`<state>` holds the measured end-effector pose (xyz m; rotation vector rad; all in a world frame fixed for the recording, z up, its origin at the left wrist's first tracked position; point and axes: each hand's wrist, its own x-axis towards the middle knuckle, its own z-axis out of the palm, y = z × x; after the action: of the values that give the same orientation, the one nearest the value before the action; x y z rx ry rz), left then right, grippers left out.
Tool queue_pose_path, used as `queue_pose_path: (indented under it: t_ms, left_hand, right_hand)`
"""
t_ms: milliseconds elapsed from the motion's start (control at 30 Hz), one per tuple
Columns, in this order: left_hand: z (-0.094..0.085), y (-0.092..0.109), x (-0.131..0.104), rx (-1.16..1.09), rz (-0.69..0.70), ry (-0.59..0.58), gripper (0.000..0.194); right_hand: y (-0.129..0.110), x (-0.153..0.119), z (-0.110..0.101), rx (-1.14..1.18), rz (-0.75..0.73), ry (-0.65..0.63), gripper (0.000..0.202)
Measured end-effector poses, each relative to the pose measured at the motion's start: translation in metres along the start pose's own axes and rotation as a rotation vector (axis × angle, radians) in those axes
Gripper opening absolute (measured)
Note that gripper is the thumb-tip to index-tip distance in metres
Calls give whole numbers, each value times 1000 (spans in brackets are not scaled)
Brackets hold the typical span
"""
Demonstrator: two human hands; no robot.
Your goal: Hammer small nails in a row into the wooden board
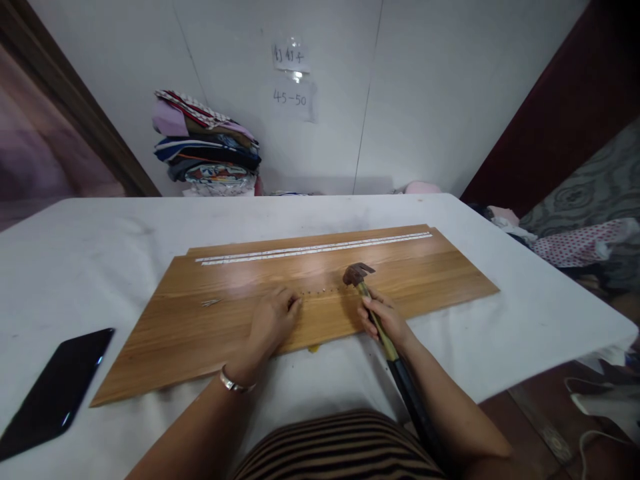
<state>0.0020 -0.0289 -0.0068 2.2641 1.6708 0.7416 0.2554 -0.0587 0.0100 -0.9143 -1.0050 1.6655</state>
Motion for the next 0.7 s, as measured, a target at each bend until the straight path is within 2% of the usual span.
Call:
queue_pose_path:
  t_ms: [700]
  left_hand:
    - [1, -1, 0, 1, 18, 16, 16]
  right_hand:
    - [-2, 0, 2, -31, 25, 4, 24]
